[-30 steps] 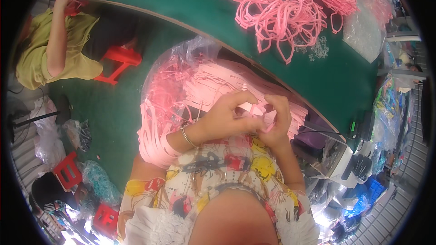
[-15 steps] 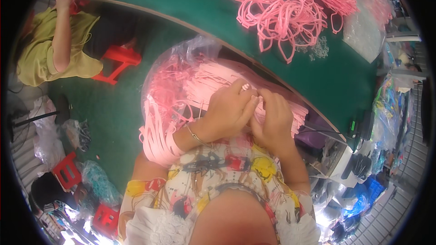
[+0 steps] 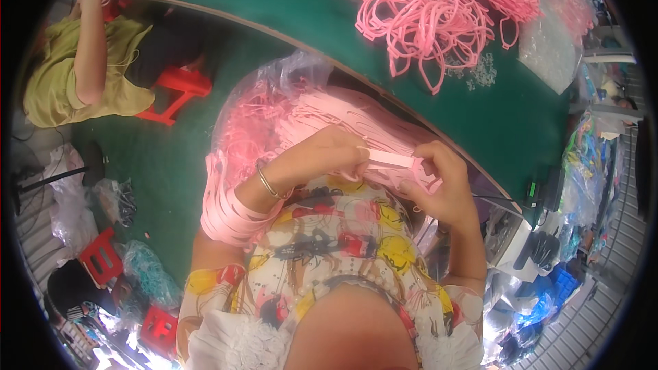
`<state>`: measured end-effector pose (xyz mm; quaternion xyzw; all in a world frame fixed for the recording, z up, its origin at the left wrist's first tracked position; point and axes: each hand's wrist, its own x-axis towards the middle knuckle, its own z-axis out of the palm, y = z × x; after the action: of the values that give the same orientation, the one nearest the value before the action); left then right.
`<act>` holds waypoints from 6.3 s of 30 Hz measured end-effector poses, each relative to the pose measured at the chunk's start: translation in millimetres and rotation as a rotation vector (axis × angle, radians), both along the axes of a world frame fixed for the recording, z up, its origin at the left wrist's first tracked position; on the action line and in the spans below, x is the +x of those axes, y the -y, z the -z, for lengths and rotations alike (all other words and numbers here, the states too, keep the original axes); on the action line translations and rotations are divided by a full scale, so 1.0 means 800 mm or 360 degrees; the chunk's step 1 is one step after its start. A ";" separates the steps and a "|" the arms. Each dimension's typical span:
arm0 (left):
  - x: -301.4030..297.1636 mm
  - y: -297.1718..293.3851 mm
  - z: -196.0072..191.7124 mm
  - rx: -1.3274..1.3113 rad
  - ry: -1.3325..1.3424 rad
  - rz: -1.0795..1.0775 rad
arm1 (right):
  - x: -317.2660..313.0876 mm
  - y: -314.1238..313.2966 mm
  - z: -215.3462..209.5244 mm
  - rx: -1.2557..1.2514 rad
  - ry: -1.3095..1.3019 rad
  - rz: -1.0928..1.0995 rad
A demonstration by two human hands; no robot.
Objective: The person repeatedly picks up pink elastic bands and small clear plastic clips from a green table, attaches the clips to the bands, and places the finished items into a pile. The process is continuous and repetitive throughout the clip.
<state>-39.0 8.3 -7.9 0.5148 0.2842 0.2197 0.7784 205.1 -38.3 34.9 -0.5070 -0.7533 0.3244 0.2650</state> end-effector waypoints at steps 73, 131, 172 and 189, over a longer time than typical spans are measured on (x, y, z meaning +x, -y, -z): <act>0.168 -0.028 -0.026 0.0010 0.0051 0.0221 | 0.078 0.039 -0.008 -0.0081 -0.0336 0.0215; 0.093 0.021 0.002 -0.0800 0.0215 0.0523 | 0.043 0.030 0.039 -0.0020 -0.0692 0.0120; 0.077 0.011 -0.009 0.0191 -0.0066 0.0159 | 0.023 0.023 0.039 0.0360 -0.0408 0.0156; 0.073 0.021 -0.011 0.0995 -0.0275 -0.0192 | 0.014 0.020 0.014 -0.0015 -0.0299 0.0332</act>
<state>19.6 -8.6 1.0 0.7277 0.2979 0.2977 0.5414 216.0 -54.5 23.6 -0.5513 -0.6669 0.3446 0.3641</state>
